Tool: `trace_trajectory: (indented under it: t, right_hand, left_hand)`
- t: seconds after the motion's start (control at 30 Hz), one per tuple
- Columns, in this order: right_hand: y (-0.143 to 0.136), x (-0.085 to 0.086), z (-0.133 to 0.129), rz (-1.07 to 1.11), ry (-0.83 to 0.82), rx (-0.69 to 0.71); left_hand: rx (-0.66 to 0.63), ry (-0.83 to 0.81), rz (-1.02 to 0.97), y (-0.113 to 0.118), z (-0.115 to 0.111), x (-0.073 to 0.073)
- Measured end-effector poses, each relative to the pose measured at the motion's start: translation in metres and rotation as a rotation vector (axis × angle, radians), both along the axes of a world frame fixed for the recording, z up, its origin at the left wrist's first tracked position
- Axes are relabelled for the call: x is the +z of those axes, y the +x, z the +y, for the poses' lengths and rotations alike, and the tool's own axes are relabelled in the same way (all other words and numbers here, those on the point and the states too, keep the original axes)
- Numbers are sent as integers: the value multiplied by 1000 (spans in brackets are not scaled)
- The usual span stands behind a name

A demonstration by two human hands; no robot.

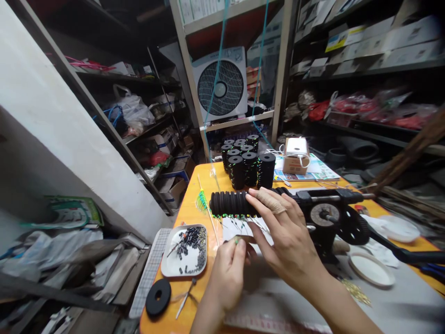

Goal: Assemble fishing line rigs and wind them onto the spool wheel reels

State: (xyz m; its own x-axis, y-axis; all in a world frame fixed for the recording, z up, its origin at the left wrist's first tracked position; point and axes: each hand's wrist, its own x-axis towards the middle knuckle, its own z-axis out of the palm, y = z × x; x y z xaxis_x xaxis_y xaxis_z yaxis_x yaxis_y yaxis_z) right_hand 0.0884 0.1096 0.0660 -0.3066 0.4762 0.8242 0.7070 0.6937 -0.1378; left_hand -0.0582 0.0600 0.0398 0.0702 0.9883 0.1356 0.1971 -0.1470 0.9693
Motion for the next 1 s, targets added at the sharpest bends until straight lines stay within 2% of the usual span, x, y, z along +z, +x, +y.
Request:
trace_trajectory:
  t: [0.13,0.2,0.27,0.37,0.47,0.57,0.63,0.77,1.0]
  right_hand:
    - [0,0,-1,-2,0,6]
    - [0,0,-1,-3,-2,5]
    - [0,0,-2,-3,-6,6]
    - [1,0,-1,-1,-7,7]
    - [3,-1,0,-11,5,20]
    - [5,-3,1,-33,25,46]
    - [7,-4,2,-33,31,53]
    - [7,-4,2,-26,22,60]
    - [7,-5,2,-23,21,65]
  left_hand:
    - [205,120,220,-8,-24,-7]
    - [303,243,347,-9,-32,-3]
    - [334,328,407,-6,-36,6]
    - [231,251,356,6,-29,21]
    - [83,47,124,18,-11,30]
    - [-36,-72,-133,23,8,30]
    - [-93,-114,-215,24,17,27]
    - [-175,-181,-304,21,26,22]
    - [-233,-219,-379,18,32,25]
